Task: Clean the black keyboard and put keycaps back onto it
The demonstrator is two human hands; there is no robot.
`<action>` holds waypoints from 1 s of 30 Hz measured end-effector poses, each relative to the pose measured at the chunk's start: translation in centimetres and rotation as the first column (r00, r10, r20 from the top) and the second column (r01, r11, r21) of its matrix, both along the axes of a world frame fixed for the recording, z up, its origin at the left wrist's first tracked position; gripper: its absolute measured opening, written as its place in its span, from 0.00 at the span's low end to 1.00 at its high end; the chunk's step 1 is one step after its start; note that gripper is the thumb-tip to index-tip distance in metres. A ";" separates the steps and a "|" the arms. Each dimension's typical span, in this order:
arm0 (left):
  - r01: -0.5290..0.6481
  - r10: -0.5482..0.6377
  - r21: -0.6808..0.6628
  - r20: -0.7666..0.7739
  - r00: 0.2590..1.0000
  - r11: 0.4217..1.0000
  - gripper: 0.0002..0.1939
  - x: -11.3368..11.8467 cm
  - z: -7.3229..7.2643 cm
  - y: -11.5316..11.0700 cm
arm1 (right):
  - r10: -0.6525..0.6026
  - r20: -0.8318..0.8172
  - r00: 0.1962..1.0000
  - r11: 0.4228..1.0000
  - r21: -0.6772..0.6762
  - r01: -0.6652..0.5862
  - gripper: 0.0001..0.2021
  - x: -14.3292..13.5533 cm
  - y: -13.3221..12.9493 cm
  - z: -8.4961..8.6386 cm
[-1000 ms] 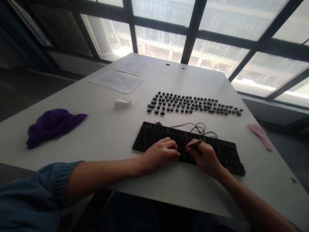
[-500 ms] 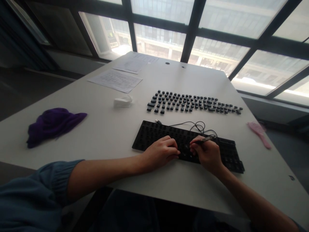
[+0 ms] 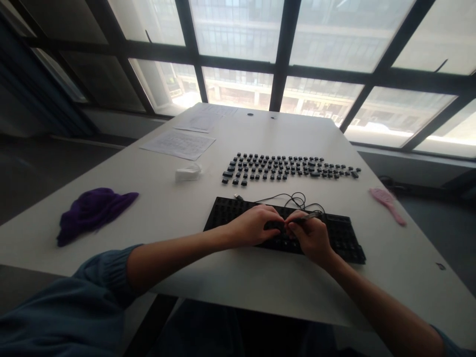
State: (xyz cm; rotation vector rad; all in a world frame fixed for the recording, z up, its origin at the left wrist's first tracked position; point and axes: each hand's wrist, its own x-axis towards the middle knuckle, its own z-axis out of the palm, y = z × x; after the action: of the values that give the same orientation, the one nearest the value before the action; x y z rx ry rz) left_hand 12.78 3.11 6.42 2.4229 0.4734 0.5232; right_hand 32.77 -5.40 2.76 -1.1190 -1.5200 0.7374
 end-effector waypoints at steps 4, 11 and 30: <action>0.011 -0.011 -0.005 0.029 1.000 1.000 0.08 0.9 0.2 0.0 | 0.006 0.002 1.000 0.999 0.042 -0.006 0.07 0.1 0.1 0.2; 0.015 -0.015 0.003 0.049 0.999 1.000 0.10 0.8 -0.7 -0.4 | 0.053 -0.001 0.999 0.994 0.096 -0.053 0.05 0.5 0.3 0.2; -0.123 0.135 -0.089 0.149 0.980 0.988 0.11 1.2 -1.8 -0.5 | 0.030 0.047 0.998 0.988 0.151 -0.037 0.05 0.4 0.2 0.1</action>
State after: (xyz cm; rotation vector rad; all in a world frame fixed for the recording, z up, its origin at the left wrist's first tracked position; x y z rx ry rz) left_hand 14.02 2.62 4.57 2.2658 0.5757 0.7282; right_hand 33.13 -5.20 2.89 -1.0034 -1.6079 0.6117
